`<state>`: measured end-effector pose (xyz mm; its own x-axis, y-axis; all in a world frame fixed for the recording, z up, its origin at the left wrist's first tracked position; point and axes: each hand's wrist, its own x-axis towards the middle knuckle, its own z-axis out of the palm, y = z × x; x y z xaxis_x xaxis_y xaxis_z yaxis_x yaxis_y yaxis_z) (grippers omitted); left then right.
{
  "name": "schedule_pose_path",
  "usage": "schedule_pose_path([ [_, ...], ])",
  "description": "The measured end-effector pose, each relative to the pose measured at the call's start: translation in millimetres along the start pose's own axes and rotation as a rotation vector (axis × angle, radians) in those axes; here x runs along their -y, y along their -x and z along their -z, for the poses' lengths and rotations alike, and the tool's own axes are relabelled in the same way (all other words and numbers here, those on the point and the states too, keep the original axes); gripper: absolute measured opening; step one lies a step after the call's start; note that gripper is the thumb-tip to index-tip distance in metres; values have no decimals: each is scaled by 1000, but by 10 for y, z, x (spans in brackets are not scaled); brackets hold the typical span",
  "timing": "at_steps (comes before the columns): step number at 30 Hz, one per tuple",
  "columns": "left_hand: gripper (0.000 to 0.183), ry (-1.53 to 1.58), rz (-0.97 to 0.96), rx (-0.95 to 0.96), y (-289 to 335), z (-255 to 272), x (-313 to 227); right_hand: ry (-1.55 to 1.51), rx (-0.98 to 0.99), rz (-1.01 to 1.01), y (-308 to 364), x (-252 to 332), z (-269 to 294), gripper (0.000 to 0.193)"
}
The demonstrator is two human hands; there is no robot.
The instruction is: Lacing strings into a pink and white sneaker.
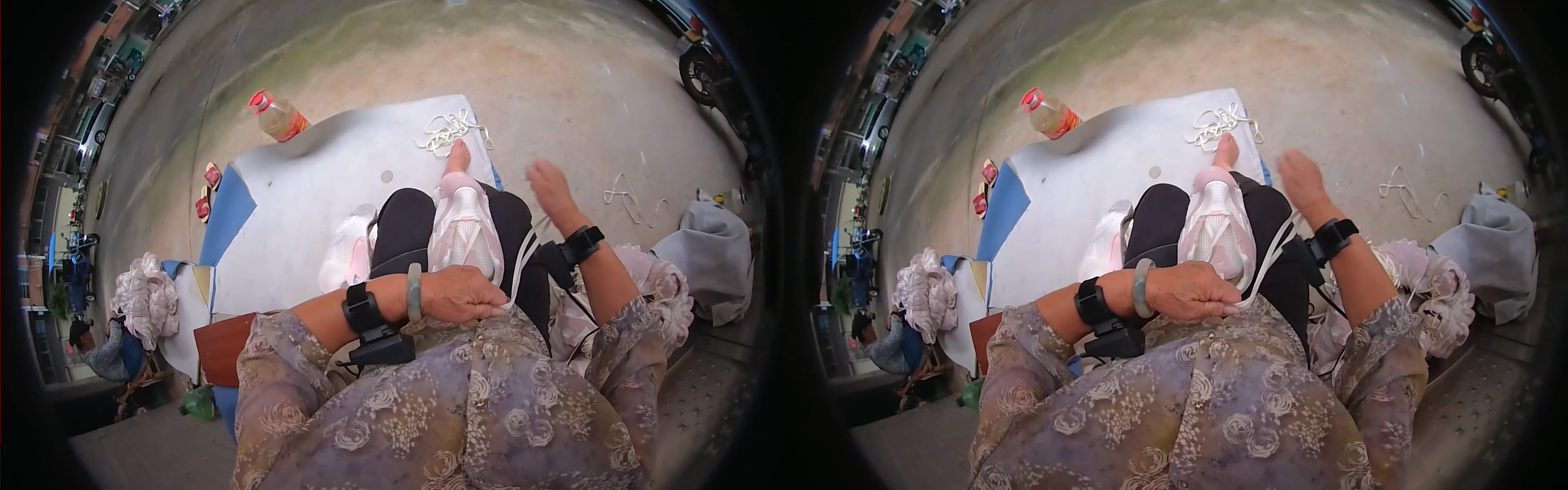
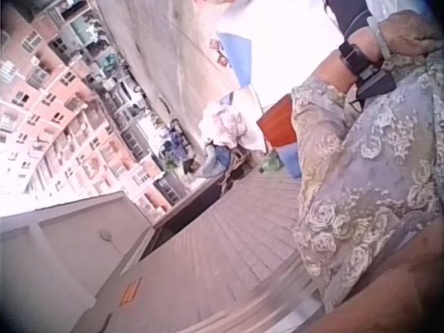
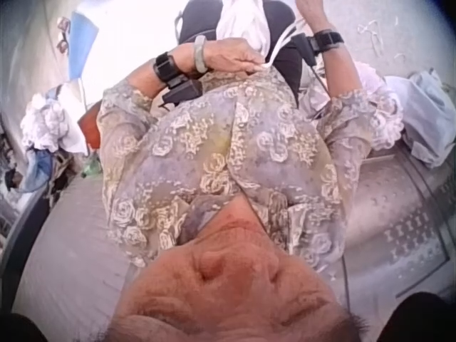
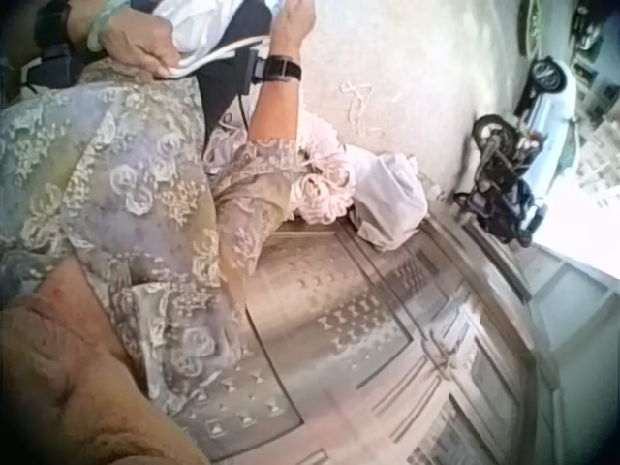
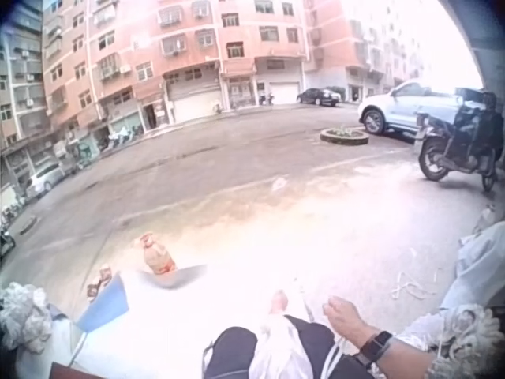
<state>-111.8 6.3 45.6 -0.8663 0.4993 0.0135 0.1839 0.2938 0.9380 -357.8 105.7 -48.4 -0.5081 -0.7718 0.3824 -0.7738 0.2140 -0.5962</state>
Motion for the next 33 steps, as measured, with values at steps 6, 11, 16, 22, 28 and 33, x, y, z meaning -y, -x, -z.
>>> schedule_pose_path([
  [6,31,16,1,-8,10,-43,112,137,443,98,88,929,-278,16],
  [11,31,34,-59,-27,-42,-85,178,442,668,380,-8,1155,-476,8],
  [16,30,47,26,-27,6,-67,185,441,729,531,-47,1213,-545,10],
  [22,28,81,19,-62,4,-32,155,169,436,-210,78,956,-575,17],
  [28,29,93,-73,-89,-7,-78,137,102,394,-221,70,1208,-496,20],
  [33,29,68,-76,-81,-54,-45,60,503,794,354,-114,1260,-485,15],
])
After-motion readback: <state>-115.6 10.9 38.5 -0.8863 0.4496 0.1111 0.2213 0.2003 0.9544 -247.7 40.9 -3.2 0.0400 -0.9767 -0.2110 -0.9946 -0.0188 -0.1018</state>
